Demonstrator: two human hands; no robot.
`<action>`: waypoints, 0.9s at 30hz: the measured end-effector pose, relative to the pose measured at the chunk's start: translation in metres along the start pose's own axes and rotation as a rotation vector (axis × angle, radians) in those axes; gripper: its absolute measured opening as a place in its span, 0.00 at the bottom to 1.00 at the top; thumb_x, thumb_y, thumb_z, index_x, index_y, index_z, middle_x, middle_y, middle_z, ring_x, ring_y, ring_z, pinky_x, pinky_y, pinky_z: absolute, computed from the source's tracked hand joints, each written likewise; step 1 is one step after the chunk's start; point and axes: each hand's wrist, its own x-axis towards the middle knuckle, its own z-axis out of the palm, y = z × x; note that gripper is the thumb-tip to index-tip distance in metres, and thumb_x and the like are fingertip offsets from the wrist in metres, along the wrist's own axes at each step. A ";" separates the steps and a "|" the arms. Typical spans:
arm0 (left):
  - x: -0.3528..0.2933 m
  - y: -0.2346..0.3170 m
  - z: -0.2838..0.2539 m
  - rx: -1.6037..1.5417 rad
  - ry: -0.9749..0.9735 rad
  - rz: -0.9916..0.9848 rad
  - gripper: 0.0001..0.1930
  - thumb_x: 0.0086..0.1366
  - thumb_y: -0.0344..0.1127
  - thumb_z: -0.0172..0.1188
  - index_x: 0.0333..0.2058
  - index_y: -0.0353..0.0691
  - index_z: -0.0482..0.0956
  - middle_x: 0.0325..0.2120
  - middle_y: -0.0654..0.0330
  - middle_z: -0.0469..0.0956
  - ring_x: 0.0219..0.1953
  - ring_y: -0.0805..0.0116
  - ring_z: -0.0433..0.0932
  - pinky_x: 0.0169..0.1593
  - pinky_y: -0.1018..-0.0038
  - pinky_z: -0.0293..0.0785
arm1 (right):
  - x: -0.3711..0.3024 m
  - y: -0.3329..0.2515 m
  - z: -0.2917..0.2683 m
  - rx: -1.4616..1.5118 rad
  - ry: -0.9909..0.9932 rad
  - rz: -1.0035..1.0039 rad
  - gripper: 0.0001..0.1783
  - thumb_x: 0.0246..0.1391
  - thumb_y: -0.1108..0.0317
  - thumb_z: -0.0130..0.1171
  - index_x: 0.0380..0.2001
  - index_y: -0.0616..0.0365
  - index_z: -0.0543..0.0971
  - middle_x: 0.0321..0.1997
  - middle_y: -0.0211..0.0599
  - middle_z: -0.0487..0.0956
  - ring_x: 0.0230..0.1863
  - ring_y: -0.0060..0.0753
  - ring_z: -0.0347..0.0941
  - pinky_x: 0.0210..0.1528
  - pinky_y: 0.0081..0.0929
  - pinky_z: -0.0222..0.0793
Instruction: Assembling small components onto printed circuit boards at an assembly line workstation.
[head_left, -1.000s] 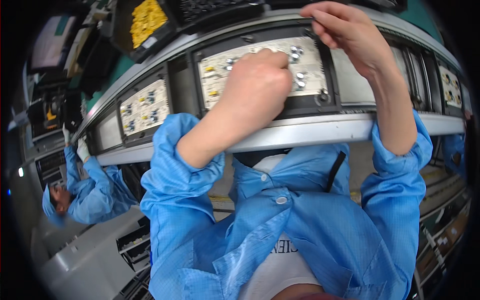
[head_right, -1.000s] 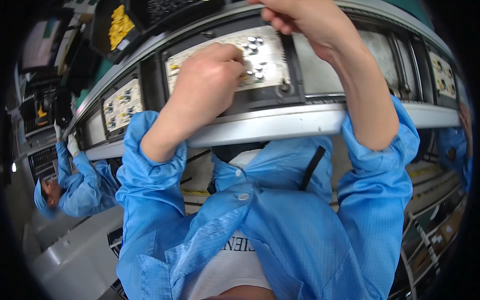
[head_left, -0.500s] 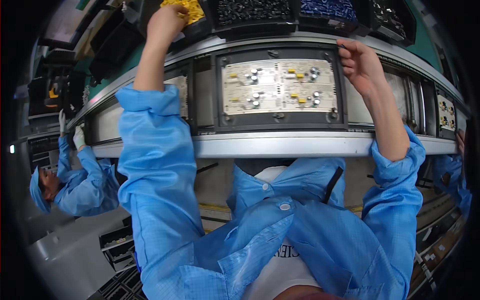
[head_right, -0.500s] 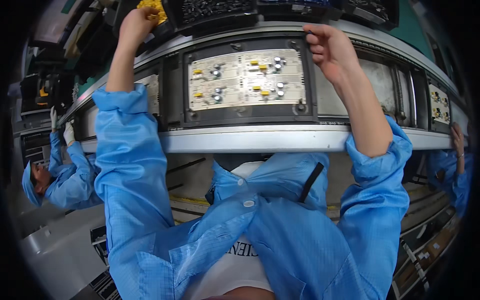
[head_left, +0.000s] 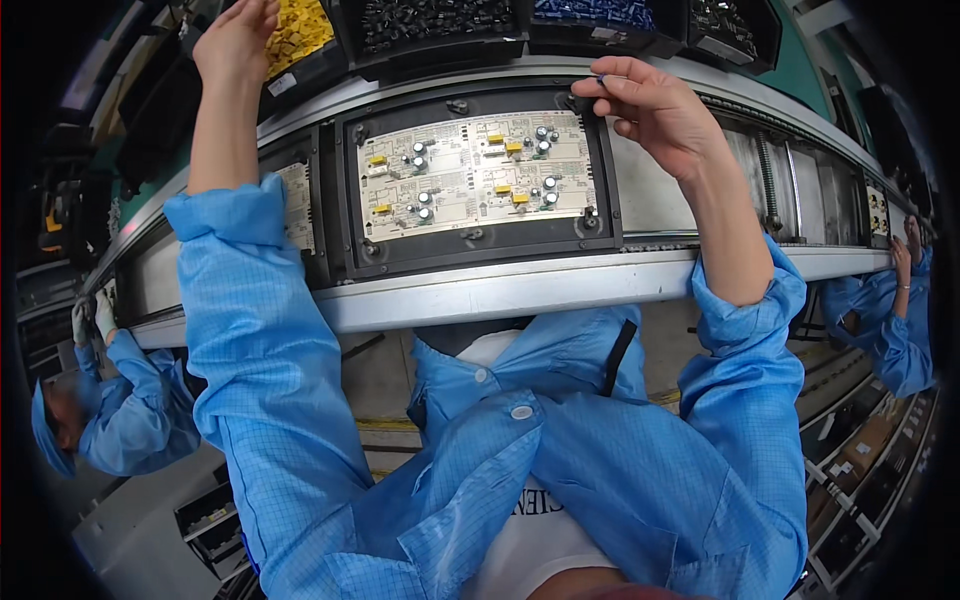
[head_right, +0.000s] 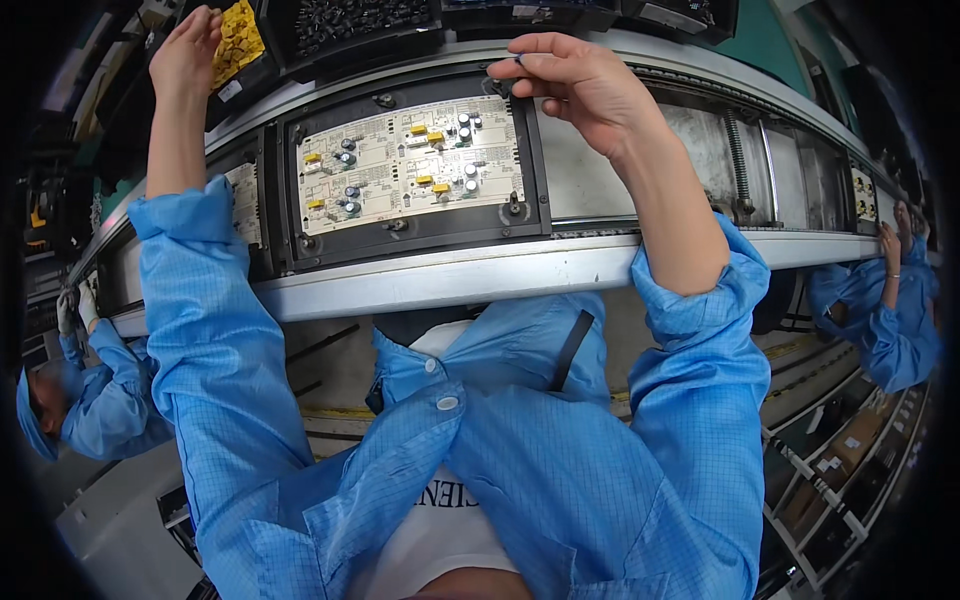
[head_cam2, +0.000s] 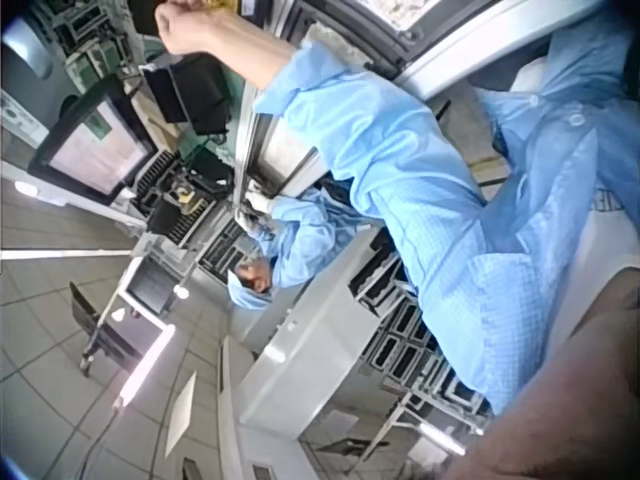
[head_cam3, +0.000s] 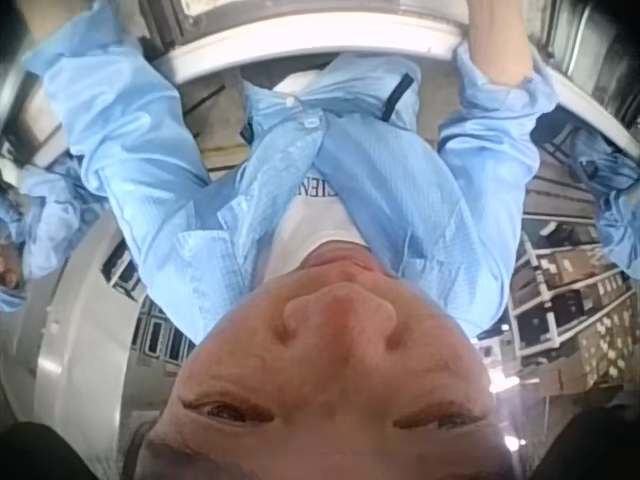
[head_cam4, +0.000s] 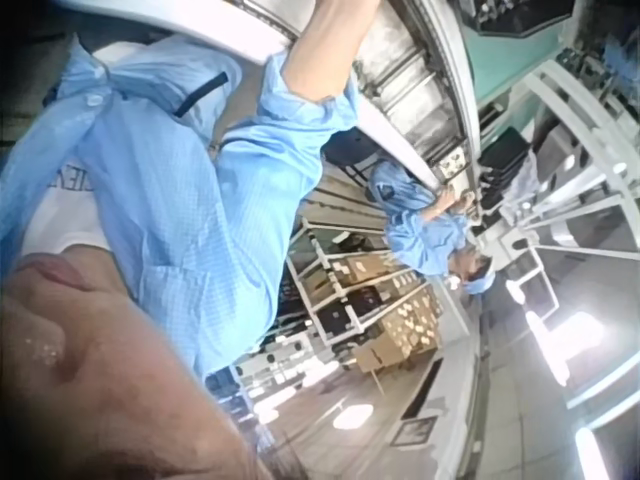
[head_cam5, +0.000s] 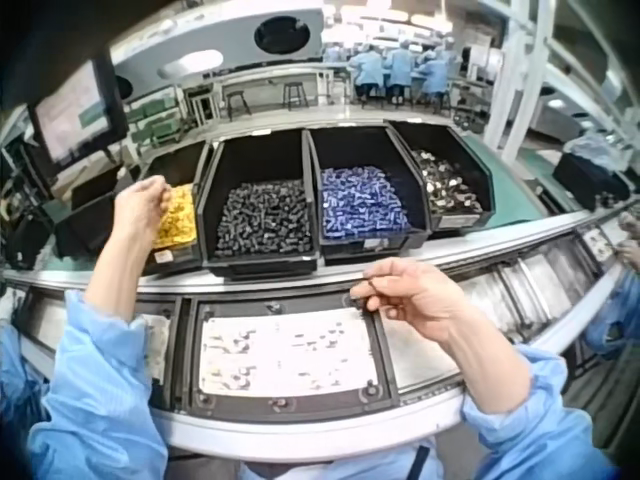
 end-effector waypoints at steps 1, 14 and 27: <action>0.003 0.000 -0.001 -0.221 0.015 -0.084 0.06 0.66 0.28 0.56 0.37 0.30 0.76 0.28 0.55 0.78 0.26 0.72 0.76 0.32 0.81 0.76 | -0.001 -0.002 0.002 -0.003 0.001 0.001 0.14 0.60 0.65 0.58 0.48 0.55 0.75 0.43 0.35 0.83 0.34 0.16 0.76 0.32 0.13 0.67; -0.109 0.019 -0.017 -1.056 -0.584 -0.643 0.10 0.66 0.25 0.49 0.44 0.26 0.67 0.35 0.51 0.67 0.25 0.75 0.64 0.22 0.85 0.62 | -0.005 -0.004 0.003 -0.018 -0.160 0.001 0.09 0.56 0.69 0.62 0.40 0.59 0.80 0.34 0.33 0.82 0.35 0.20 0.80 0.37 0.13 0.76; -0.128 -0.016 -0.025 -0.749 -0.659 -0.598 0.12 0.68 0.27 0.52 0.47 0.27 0.71 0.41 0.53 0.75 0.25 0.80 0.67 0.24 0.91 0.67 | -0.042 -0.006 0.041 -0.395 -0.108 -0.008 0.11 0.56 0.68 0.63 0.39 0.63 0.79 0.32 0.36 0.82 0.30 0.18 0.78 0.32 0.13 0.75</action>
